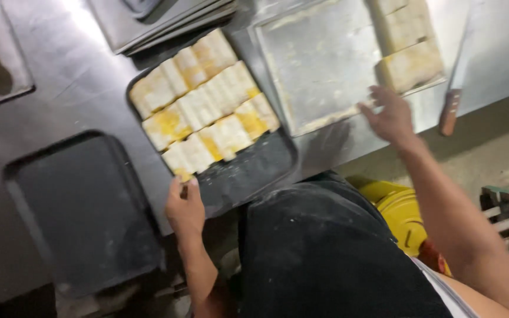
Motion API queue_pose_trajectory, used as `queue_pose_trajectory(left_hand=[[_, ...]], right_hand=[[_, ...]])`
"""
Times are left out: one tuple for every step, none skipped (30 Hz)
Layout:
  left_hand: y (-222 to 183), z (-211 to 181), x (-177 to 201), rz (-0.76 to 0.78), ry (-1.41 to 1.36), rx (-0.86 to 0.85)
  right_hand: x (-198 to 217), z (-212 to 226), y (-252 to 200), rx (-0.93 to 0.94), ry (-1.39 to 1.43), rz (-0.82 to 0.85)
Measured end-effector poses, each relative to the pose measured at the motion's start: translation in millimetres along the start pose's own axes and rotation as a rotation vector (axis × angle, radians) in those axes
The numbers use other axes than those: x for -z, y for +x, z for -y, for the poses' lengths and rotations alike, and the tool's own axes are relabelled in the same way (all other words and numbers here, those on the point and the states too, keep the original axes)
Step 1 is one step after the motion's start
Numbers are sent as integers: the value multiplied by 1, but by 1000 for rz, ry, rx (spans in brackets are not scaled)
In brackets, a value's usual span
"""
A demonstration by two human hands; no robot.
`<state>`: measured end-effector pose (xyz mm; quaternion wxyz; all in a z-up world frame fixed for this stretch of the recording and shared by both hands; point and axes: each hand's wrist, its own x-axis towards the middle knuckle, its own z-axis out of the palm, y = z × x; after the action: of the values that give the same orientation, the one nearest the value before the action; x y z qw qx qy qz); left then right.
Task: Arranging pieces of pre-cut bread or dough on baking trays and separating them with a knife.
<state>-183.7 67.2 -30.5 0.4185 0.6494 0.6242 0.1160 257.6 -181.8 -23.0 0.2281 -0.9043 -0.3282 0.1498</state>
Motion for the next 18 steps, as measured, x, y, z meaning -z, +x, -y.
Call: queue_pose_trajectory(left_hand=[[1,-19,-12,-16,-35,-69],[1,-39,-25,-32,-69,-138],[0,-58,-48,-36,-67,-146],[-2,-78,-72,41,-160,-238],[-4,-96,-95,118,-253,-326],[-13,-130,-115,117,-250,-329],[-23,-161,-133,242,-198,-381],[-33,-192,-152,367,-147,-431],[-33,-202,-182,370,-143,-429],[-32,-212,-212,471,-123,-460],[-32,-221,-241,572,-101,-486],[-31,-228,-271,574,-96,-480],[-29,-232,-299,608,-79,-483],[-26,-235,-326,642,-62,-485],[-24,-240,-347,645,-52,-480],[-22,-244,-368,654,-58,-439],[-20,-248,-389,665,-63,-400],[-23,-252,-400,670,-53,-397]], right_hand=[[14,-25,7,-55,-39,-33],[28,-51,14,-111,-78,-65],[45,-65,20,-111,-71,-71],[60,-79,26,-165,10,-85],[76,-94,31,-219,89,-94],[85,-99,38,-218,93,-97],[93,-104,42,-270,200,-85],[101,-109,47,-323,307,-72],[103,-119,52,-327,309,-71],[104,-128,57,-364,361,-48],[104,-136,63,-400,413,-22],[102,-147,68,-405,416,-16],[97,-157,73,-414,485,2],[92,-166,78,-423,554,21],[89,-169,81,-430,561,25],[87,-171,83,-442,605,27],[85,-174,85,-457,648,25],[81,-181,84,-466,655,26]])
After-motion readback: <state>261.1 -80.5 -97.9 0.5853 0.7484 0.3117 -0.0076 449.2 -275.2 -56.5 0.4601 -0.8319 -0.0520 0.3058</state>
